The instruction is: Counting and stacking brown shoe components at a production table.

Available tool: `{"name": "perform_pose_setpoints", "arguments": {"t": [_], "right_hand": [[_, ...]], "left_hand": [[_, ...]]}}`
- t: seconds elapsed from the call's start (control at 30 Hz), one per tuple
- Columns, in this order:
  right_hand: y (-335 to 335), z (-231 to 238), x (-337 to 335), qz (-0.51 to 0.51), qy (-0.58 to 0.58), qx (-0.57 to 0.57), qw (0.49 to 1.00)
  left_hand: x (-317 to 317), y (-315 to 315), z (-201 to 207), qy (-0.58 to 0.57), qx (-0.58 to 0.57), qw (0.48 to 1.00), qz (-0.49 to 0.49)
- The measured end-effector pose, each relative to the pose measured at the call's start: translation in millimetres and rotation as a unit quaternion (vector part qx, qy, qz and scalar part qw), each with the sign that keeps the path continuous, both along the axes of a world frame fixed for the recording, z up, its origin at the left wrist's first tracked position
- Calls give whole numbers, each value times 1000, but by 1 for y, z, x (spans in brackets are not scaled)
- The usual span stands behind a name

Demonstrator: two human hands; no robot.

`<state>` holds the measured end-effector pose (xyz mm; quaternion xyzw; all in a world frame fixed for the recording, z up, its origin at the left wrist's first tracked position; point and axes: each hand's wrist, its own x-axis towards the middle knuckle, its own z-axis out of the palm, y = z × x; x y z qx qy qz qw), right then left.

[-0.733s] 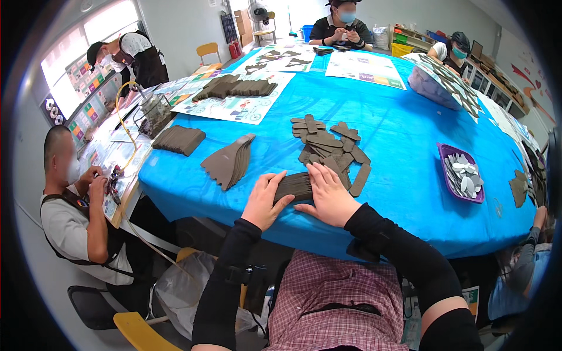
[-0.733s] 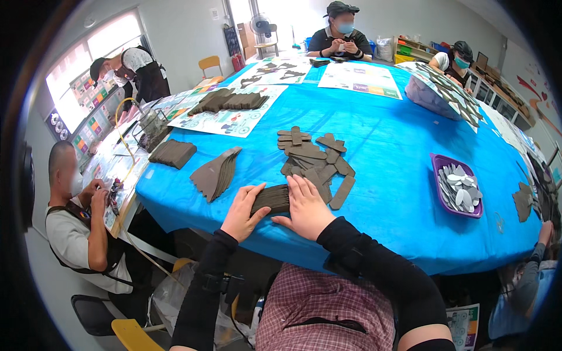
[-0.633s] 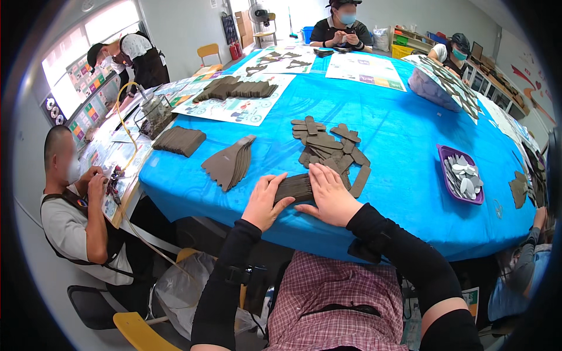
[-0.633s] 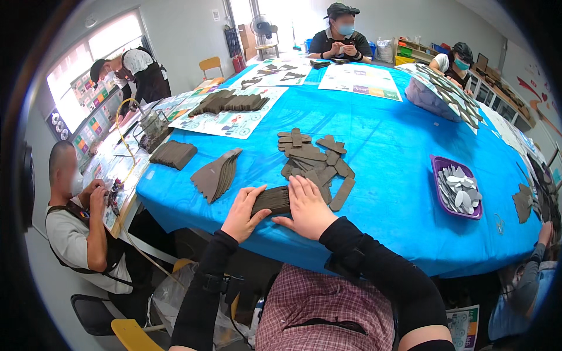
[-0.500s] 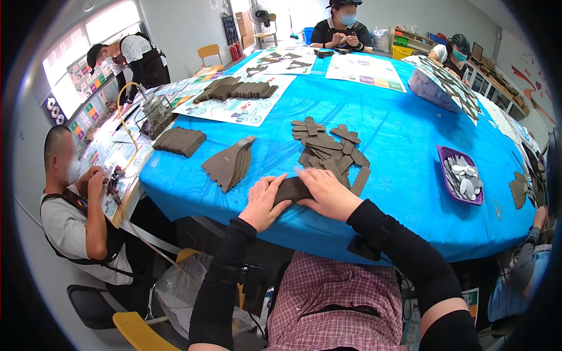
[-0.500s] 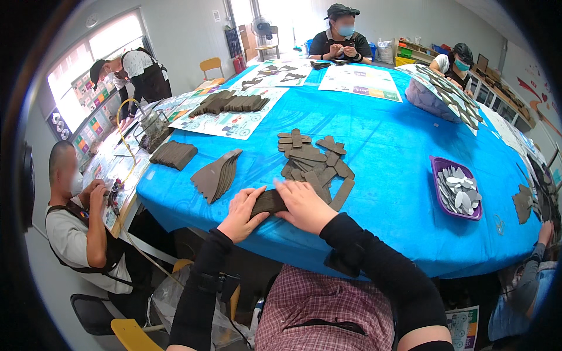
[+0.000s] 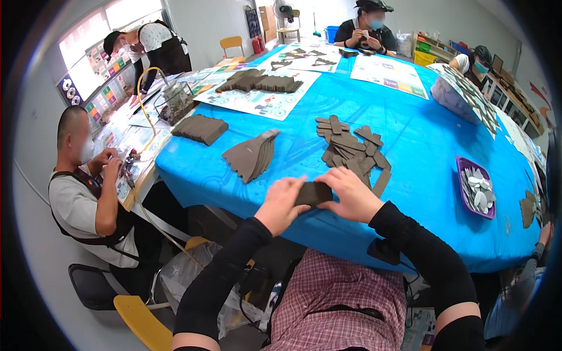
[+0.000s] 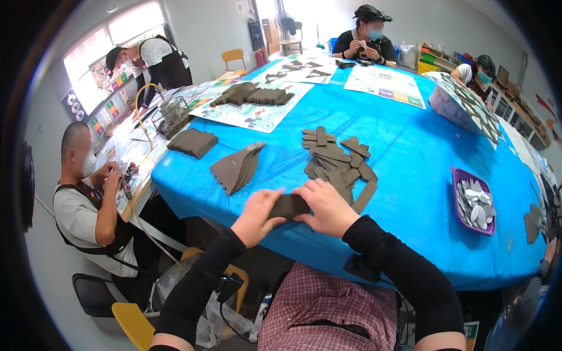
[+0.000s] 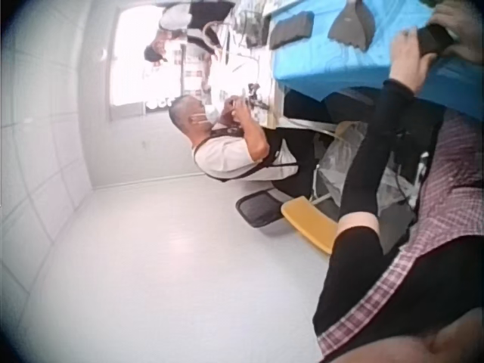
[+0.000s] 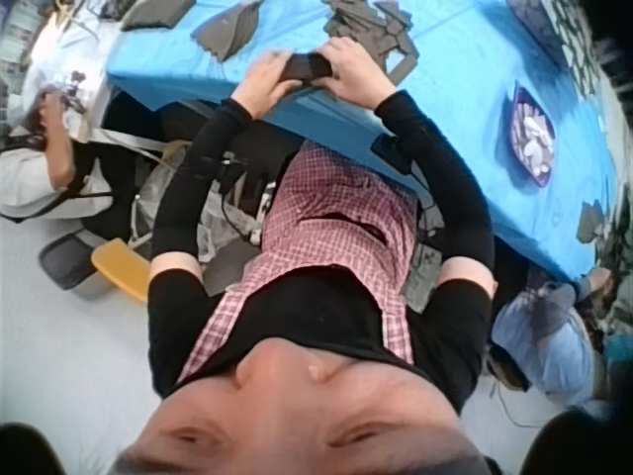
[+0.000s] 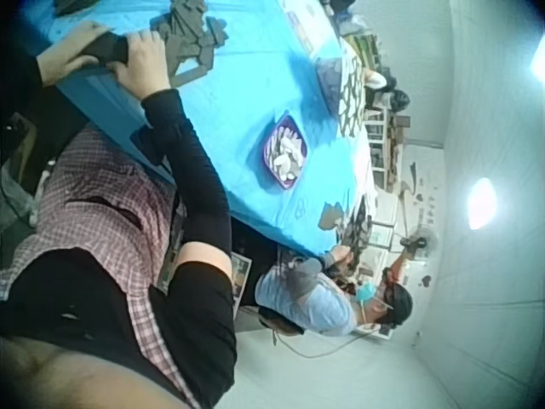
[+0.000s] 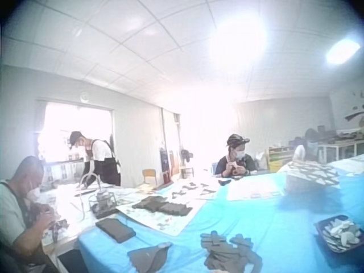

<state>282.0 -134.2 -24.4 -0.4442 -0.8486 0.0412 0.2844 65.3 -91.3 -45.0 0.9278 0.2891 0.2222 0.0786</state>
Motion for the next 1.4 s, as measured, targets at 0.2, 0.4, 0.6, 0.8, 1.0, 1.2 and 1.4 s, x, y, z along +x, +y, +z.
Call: {"name": "perform_pose_setpoints", "arguments": {"t": [0.2,0.4,0.6,0.8,1.0,1.2,1.4], "right_hand": [[7,9,-41,72,489,-339,800],[35,10,-66,95,508,-286,807],[26,8,-49,82,358,-166,915],[-8,-4,-4,0,393,-196,898],[5,-15,14,-34,424,-265,866],[4,-9,9,-10,395,-297,869],[3,-8,8,-10,397,-323,859]], "left_hand": [[0,-4,22,-470,-483,737,-39],[-12,26,42,-426,-389,816,-31],[-72,126,64,-275,-227,927,115],[-129,209,53,18,11,948,317],[-108,235,20,106,20,947,304],[-102,242,-3,190,-17,908,373],[-120,265,-11,203,-37,903,376]]}}
